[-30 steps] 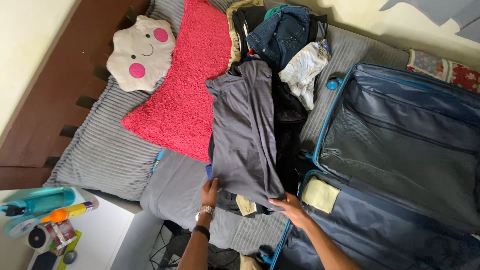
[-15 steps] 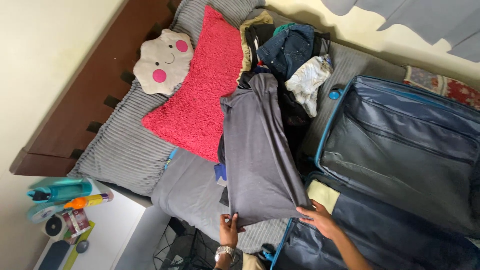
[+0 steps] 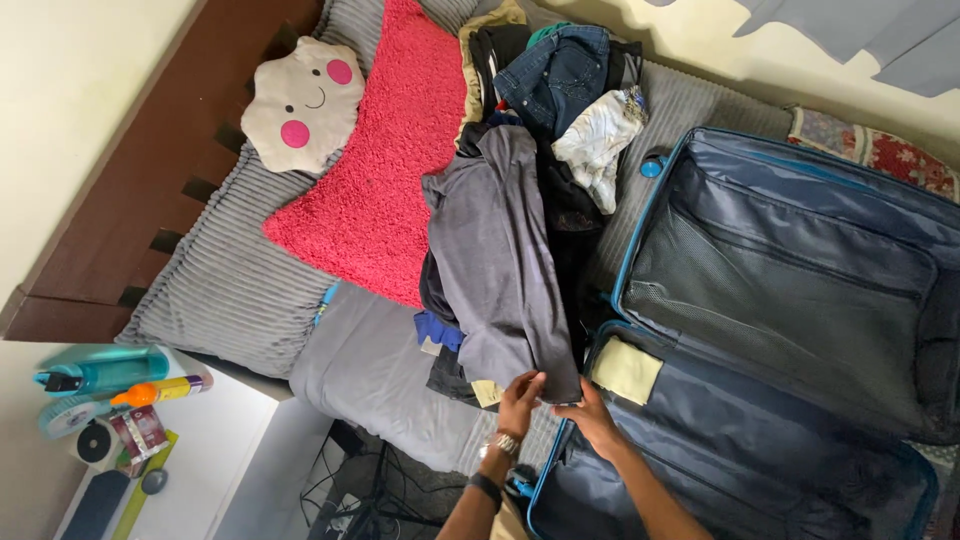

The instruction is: Fold various items of clothing and pack them into a blue suitcase on a bed.

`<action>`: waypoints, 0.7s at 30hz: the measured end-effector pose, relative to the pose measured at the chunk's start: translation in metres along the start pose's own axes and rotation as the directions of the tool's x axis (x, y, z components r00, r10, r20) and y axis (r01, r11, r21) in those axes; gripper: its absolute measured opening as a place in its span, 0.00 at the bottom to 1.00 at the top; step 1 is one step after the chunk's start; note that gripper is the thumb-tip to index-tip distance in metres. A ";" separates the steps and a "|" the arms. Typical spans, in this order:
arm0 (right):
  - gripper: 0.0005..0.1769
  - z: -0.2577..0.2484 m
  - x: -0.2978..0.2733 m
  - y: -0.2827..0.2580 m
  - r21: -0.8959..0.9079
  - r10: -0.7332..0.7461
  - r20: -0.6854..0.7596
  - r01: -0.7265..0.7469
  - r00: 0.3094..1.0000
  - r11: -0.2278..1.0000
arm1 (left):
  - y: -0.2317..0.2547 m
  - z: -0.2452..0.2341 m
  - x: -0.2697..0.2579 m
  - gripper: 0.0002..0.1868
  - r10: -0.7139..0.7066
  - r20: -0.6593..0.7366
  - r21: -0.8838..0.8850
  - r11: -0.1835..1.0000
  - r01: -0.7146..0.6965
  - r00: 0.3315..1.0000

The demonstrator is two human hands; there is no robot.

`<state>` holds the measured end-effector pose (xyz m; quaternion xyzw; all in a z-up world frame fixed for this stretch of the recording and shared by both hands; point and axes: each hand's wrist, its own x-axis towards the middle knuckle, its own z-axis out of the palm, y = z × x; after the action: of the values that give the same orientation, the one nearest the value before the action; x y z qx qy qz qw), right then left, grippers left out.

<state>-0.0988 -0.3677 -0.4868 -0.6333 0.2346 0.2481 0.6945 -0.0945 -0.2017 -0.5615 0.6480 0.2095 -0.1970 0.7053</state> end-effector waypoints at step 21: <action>0.16 -0.017 0.004 0.051 0.454 -0.062 -0.174 0.136 0.983 0.880 | 0.030 0.015 -0.016 0.26 -0.215 -0.044 -0.268 0.943 0.196 0.976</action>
<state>-0.1289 -0.3802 -0.5295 -0.4773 0.3074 0.0990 0.8172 -0.0909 -0.2143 -0.5267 0.5303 0.3257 -0.2163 0.7523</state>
